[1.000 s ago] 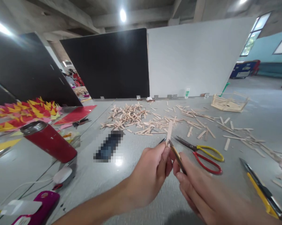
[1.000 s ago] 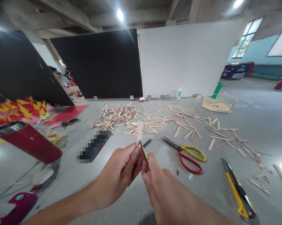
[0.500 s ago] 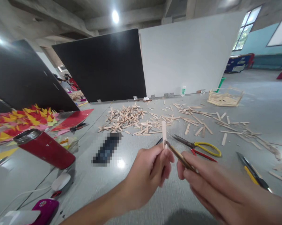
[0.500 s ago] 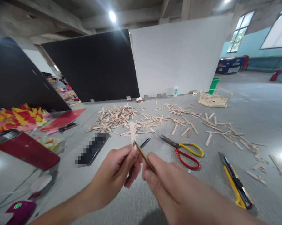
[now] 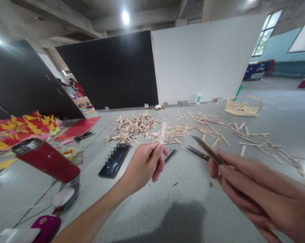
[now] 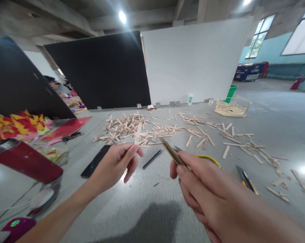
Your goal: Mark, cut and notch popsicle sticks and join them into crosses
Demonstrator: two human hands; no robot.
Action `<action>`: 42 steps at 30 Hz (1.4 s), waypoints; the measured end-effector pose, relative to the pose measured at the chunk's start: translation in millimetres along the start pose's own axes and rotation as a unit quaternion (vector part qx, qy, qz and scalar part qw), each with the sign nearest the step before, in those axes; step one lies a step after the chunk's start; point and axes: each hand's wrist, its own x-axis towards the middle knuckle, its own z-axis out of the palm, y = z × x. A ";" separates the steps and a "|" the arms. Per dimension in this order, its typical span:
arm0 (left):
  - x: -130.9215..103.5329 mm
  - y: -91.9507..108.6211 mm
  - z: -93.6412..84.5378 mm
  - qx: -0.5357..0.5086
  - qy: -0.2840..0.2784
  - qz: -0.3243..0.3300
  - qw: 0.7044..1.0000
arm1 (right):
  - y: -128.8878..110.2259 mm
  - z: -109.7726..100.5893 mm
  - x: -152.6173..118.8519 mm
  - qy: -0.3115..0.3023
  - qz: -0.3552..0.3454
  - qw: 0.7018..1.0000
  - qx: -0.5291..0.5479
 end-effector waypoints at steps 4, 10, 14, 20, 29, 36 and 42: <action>-21.5 25.0 8.4 -0.117 -0.041 0.017 0.992 | -8.3 11.6 10.7 0.029 -0.055 0.996 -0.060; -41.7 37.3 11.8 -0.174 -0.064 0.015 0.983 | -1.6 19.3 9.0 0.026 -0.151 0.982 -0.106; -46.0 37.2 12.6 -0.168 -0.061 0.019 0.984 | 1.1 21.0 4.6 0.019 -0.172 0.978 -0.118; -47.2 37.6 15.3 -0.152 -0.057 0.018 0.986 | 4.4 21.7 5.4 0.018 -0.191 0.971 -0.145; -47.6 40.9 15.7 -0.148 -0.055 0.014 0.987 | 11.2 21.6 8.8 0.044 -0.267 0.948 -0.167; -47.2 41.5 14.7 -0.110 -0.044 0.026 0.993 | 14.2 20.0 8.1 0.061 -0.286 0.930 -0.223; -46.8 43.6 12.3 -0.094 -0.014 0.031 0.995 | 12.0 14.2 7.0 0.112 -0.315 0.898 -0.285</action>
